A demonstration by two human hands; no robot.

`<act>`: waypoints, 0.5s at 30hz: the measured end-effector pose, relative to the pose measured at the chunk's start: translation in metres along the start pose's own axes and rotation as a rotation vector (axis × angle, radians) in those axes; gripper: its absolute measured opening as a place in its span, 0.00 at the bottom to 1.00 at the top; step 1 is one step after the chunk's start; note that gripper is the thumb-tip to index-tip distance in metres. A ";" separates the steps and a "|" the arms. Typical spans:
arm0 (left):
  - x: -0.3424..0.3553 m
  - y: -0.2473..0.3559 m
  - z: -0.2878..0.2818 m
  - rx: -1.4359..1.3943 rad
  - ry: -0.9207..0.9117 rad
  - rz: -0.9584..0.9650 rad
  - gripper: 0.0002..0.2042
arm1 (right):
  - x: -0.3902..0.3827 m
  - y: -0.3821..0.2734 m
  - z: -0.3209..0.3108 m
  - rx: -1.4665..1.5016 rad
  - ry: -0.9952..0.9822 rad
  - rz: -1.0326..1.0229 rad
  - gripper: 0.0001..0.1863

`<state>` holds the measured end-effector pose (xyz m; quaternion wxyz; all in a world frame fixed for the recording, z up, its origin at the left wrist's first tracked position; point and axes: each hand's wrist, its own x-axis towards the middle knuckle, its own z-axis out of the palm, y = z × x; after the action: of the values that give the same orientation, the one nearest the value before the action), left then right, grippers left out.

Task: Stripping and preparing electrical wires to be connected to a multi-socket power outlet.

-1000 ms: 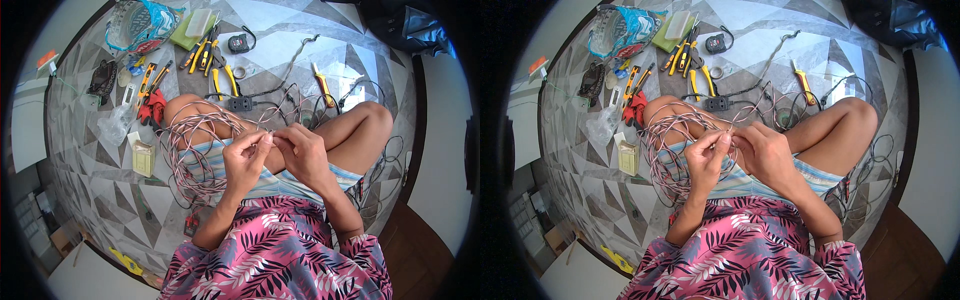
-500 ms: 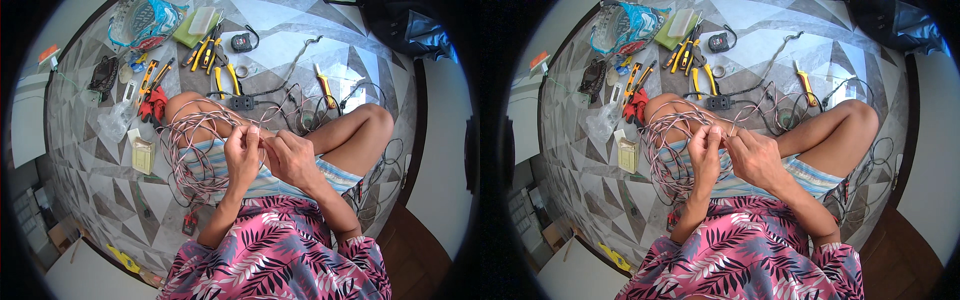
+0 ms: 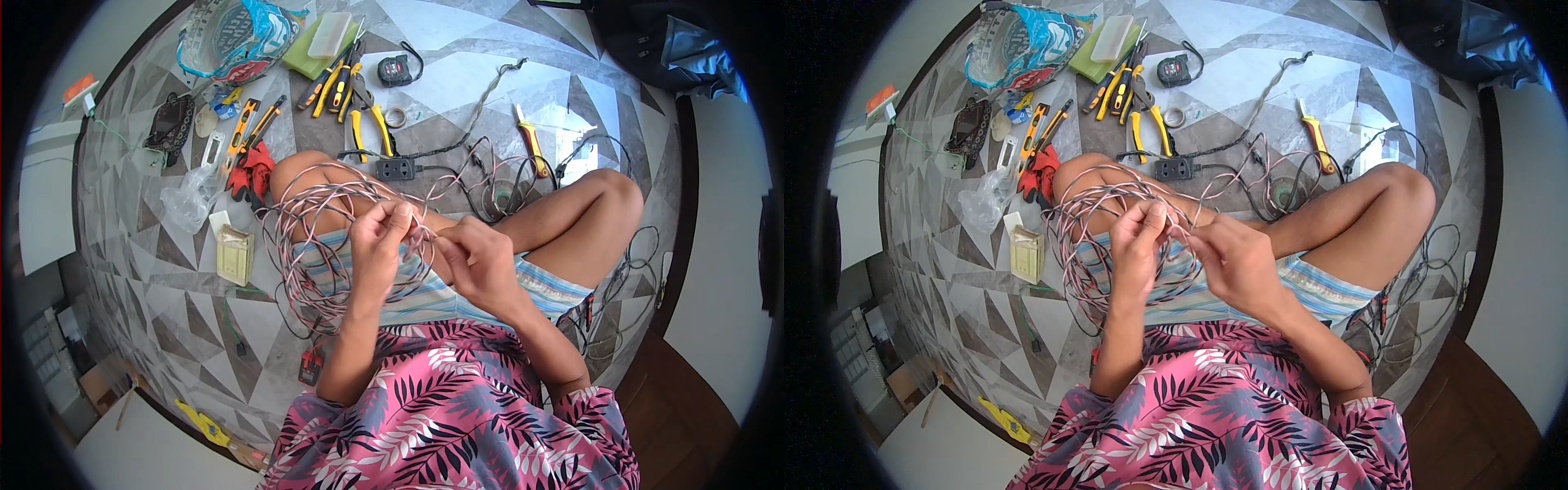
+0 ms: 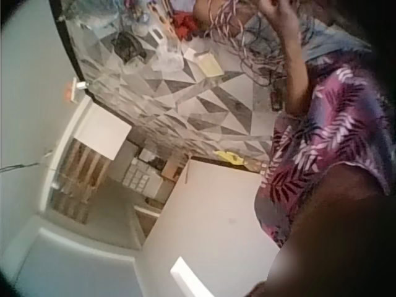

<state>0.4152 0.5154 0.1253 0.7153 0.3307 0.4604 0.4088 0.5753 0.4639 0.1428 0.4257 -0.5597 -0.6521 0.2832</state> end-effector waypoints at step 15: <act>-0.011 -0.004 -0.010 -0.021 -0.425 -0.295 0.13 | 0.043 0.011 -0.047 0.300 -0.632 -0.188 0.38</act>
<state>0.4049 0.5050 0.1224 0.8513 0.3310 0.3386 0.2261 0.6211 0.5032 0.1665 0.3048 -0.3137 -0.7512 0.4944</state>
